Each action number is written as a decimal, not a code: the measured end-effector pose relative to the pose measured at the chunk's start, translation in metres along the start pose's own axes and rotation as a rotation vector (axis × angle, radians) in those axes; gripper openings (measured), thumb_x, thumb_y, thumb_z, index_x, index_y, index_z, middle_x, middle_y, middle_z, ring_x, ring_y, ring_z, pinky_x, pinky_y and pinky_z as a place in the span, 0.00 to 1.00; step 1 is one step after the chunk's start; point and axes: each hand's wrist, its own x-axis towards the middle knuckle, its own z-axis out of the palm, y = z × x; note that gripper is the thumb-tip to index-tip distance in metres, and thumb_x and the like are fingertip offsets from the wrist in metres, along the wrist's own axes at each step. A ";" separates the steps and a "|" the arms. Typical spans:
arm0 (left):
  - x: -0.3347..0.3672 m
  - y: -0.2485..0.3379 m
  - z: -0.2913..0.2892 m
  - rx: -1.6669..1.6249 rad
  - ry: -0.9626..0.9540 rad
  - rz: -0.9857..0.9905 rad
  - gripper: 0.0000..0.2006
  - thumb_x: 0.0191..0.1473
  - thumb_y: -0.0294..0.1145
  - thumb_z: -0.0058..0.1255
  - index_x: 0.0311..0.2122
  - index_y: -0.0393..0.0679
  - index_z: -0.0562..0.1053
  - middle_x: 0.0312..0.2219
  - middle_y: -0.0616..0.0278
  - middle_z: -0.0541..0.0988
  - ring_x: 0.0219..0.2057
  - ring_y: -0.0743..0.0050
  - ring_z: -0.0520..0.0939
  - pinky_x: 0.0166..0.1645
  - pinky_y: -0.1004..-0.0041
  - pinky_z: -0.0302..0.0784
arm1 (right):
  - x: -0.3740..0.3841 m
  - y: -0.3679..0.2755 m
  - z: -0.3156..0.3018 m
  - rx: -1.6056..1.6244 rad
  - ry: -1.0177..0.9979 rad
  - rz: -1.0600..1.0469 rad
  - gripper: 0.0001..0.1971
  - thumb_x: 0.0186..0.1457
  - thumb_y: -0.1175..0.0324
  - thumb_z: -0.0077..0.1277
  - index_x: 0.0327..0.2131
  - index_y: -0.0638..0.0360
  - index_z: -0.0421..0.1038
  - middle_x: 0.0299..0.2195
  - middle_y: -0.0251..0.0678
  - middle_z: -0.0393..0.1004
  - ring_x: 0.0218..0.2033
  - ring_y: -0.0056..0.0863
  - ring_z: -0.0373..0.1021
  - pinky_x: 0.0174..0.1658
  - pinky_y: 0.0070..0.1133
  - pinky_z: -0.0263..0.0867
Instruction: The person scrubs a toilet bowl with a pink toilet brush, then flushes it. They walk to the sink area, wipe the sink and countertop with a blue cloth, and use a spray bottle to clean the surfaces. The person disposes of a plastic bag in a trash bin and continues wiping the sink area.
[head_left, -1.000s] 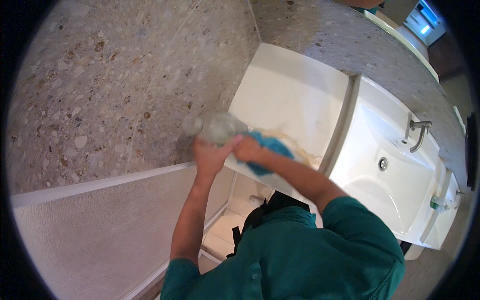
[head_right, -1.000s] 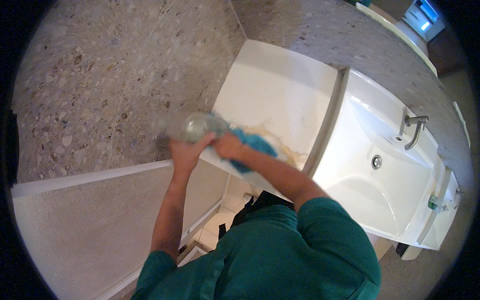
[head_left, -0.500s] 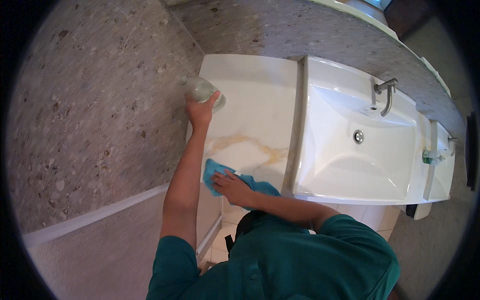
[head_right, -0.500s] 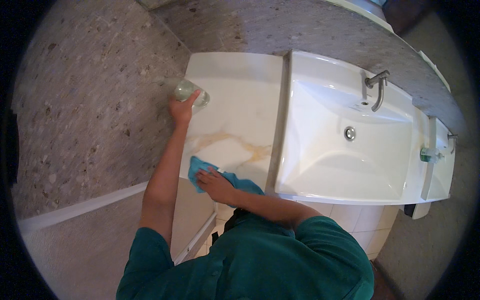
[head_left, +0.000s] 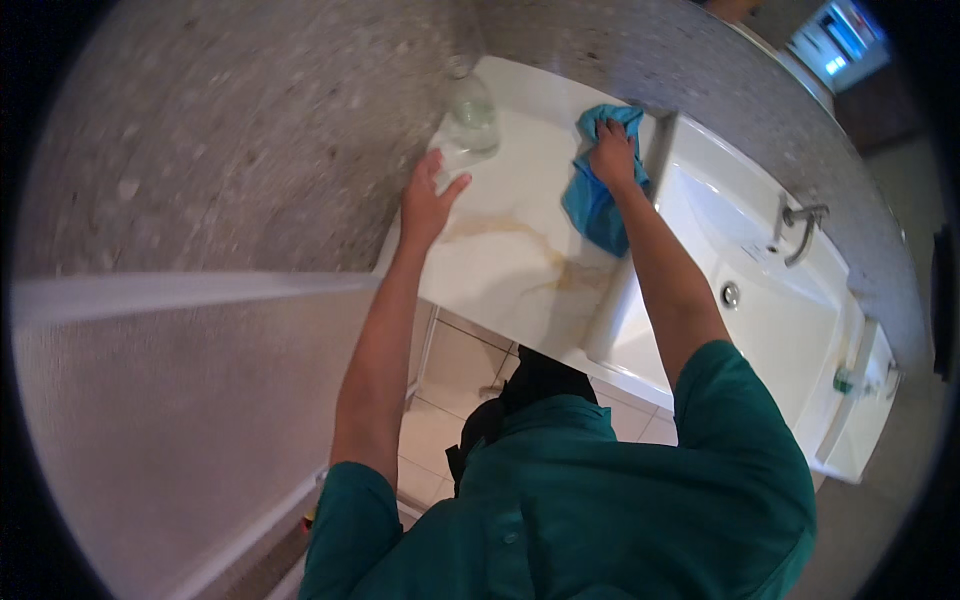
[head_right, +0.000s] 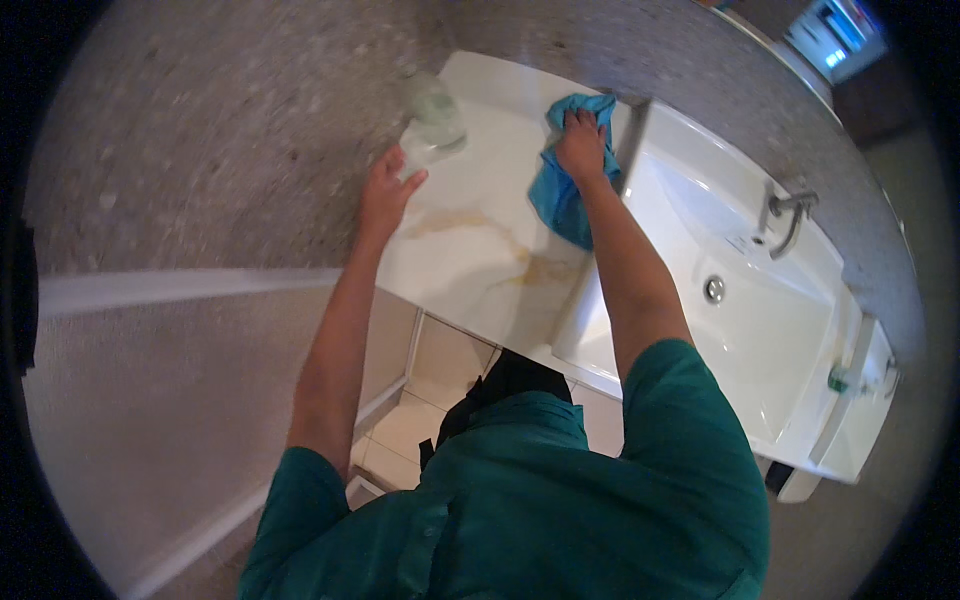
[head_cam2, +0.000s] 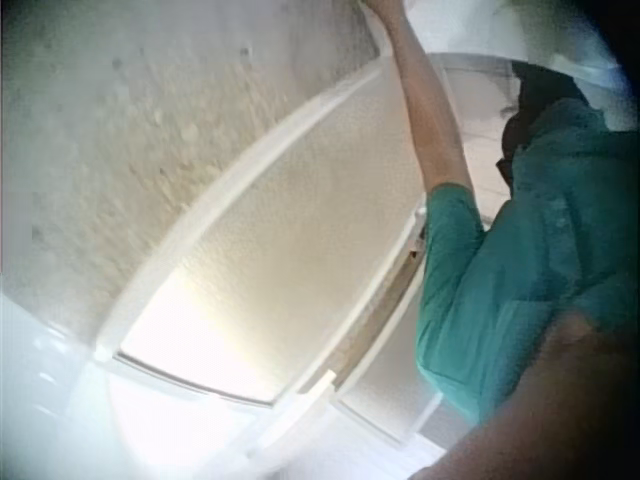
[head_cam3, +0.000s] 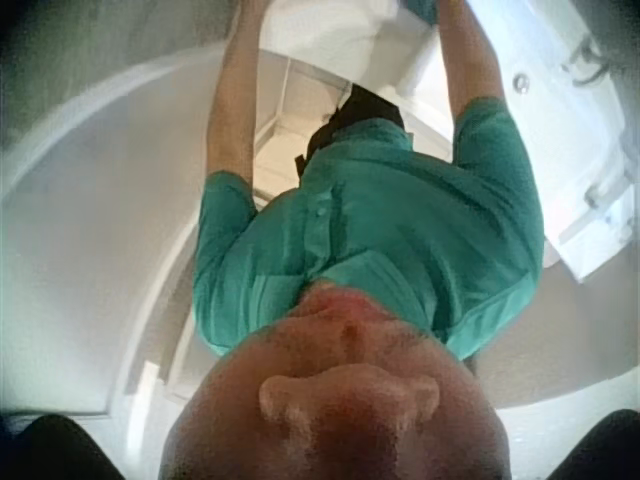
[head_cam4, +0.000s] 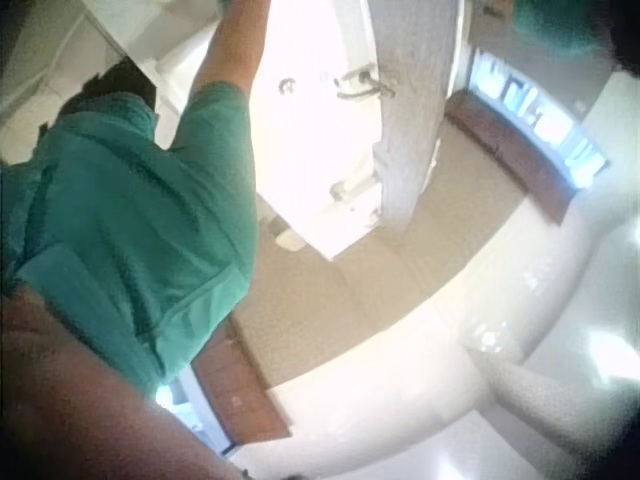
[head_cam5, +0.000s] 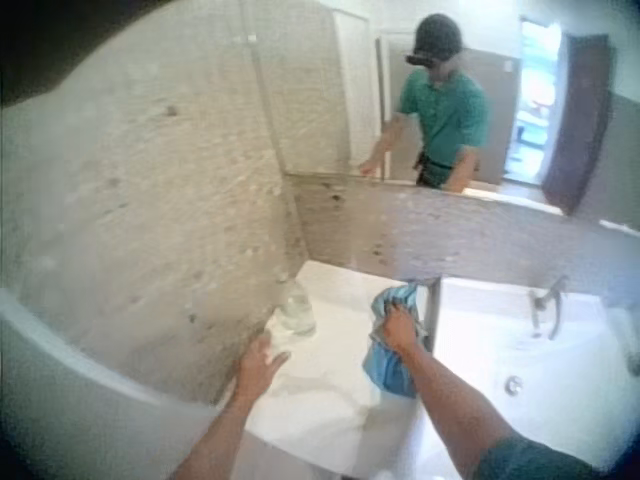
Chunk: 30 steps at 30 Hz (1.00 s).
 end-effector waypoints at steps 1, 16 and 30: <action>-0.025 -0.004 -0.011 -0.126 -0.038 -0.062 0.27 0.52 0.32 0.58 0.55 0.33 0.63 0.47 0.50 0.74 0.49 0.62 0.75 0.53 0.70 0.70 | -0.015 -0.019 -0.003 0.022 -0.011 -0.066 0.24 0.48 0.70 0.44 0.52 0.61 0.65 0.54 0.49 0.64 0.57 0.46 0.58 0.57 0.47 0.52; -0.689 -0.060 -0.110 -0.092 0.965 -0.692 0.16 0.56 0.36 0.52 0.48 0.42 0.73 0.34 0.58 0.80 0.33 0.72 0.81 0.39 0.72 0.76 | -0.435 -0.380 0.056 0.462 -0.891 -1.019 0.19 0.46 0.68 0.52 0.44 0.61 0.73 0.47 0.49 0.72 0.51 0.46 0.66 0.57 0.33 0.59; -1.097 0.088 0.062 -0.485 2.495 -0.730 0.13 0.57 0.34 0.49 0.43 0.35 0.72 0.33 0.60 0.79 0.35 0.73 0.80 0.43 0.76 0.73 | -0.637 -0.422 0.127 -0.547 -0.817 -1.966 0.12 0.52 0.69 0.43 0.31 0.61 0.77 0.33 0.42 0.77 0.34 0.36 0.74 0.39 0.32 0.69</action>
